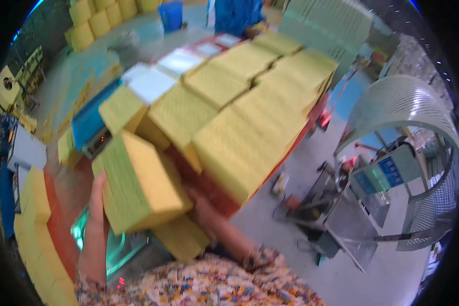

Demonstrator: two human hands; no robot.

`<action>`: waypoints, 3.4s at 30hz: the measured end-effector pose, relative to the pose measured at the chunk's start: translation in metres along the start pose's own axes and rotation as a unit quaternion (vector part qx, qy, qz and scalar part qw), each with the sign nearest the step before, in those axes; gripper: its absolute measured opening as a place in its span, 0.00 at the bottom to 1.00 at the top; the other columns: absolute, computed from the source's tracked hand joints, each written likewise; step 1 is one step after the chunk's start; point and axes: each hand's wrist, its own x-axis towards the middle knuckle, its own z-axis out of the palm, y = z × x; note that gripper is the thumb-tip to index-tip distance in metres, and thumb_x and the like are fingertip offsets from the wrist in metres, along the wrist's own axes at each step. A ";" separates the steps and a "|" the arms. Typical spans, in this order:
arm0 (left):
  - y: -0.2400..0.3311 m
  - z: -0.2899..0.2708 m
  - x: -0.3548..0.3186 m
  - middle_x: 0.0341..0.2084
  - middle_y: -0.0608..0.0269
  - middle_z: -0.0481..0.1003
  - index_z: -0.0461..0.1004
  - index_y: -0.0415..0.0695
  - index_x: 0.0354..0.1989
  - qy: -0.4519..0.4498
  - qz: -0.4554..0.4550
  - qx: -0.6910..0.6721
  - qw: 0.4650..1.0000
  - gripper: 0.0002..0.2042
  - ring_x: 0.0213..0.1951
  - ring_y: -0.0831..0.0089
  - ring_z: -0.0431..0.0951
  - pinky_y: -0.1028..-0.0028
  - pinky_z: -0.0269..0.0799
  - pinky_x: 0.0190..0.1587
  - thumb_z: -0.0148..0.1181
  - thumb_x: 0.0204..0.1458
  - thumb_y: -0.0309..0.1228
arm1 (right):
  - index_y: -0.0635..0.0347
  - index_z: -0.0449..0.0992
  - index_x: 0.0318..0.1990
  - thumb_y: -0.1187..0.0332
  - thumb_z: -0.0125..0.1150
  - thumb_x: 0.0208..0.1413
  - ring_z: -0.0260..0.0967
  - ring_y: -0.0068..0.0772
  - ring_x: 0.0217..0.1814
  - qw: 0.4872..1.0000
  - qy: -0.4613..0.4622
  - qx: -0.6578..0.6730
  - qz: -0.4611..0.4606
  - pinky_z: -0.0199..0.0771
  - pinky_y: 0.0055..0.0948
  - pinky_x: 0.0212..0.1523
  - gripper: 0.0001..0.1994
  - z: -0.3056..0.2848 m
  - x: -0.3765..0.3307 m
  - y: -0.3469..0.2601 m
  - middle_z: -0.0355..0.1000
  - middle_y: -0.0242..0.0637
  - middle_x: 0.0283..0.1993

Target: Weighing batches of yellow textured paper sheets on an electronic scale and stacking them on a long counter layout for further processing.

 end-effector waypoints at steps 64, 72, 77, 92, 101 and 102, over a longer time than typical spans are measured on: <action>0.013 0.077 -0.062 0.36 0.57 0.78 0.38 0.38 0.73 -0.172 0.324 0.214 0.905 0.39 0.36 0.77 0.78 0.77 0.75 0.41 0.56 0.58 0.24 | 0.54 0.64 0.64 0.60 0.63 0.50 0.63 0.54 0.61 0.606 -0.024 -0.715 -0.347 0.64 0.43 0.61 0.32 -0.058 -0.031 0.053 0.66 0.51 0.60; 0.012 0.156 -0.144 0.40 0.56 0.76 0.54 0.41 0.70 -0.636 0.234 0.257 0.689 0.31 0.37 0.72 0.76 0.73 0.73 0.38 0.57 0.60 0.33 | 0.55 0.64 0.64 0.61 0.63 0.50 0.65 0.51 0.62 0.610 -0.053 -0.719 -0.329 0.66 0.40 0.60 0.32 -0.112 -0.002 0.057 0.66 0.51 0.60; -0.104 0.033 -0.153 0.40 0.54 0.78 0.69 0.35 0.57 -0.290 0.027 0.149 0.945 0.17 0.40 0.70 0.78 0.70 0.76 0.44 0.53 0.62 0.28 | 0.57 0.65 0.63 0.63 0.62 0.51 0.66 0.52 0.60 0.617 -0.110 -0.702 -0.338 0.68 0.41 0.59 0.30 -0.090 -0.010 0.048 0.68 0.52 0.59; -0.160 -0.160 -0.269 0.33 0.59 0.78 0.74 0.40 0.41 0.489 0.271 -0.069 0.826 0.10 0.34 0.72 0.78 0.73 0.75 0.39 0.52 0.61 0.33 | 0.69 0.66 0.61 0.74 0.55 0.60 0.66 0.39 0.63 0.754 -0.210 -0.569 -0.253 0.64 0.33 0.62 0.21 0.033 -0.048 0.056 0.67 0.48 0.60; -0.150 -0.258 -0.209 0.36 0.71 0.75 0.75 0.48 0.40 0.363 0.198 -0.112 0.903 0.11 0.39 0.78 0.74 0.72 0.69 0.43 0.55 0.60 0.41 | 0.73 0.63 0.63 0.64 0.51 0.64 0.62 0.39 0.65 0.842 -0.107 -0.495 -0.189 0.60 0.31 0.64 0.25 0.075 -0.008 0.100 0.64 0.49 0.64; -0.150 -0.269 -0.199 0.37 0.70 0.76 0.75 0.48 0.42 0.312 0.176 -0.130 0.924 0.13 0.40 0.77 0.74 0.72 0.69 0.44 0.55 0.60 0.44 | 0.74 0.63 0.63 0.63 0.51 0.64 0.62 0.39 0.65 0.851 -0.089 -0.486 -0.180 0.60 0.31 0.64 0.25 0.075 -0.002 0.107 0.64 0.49 0.64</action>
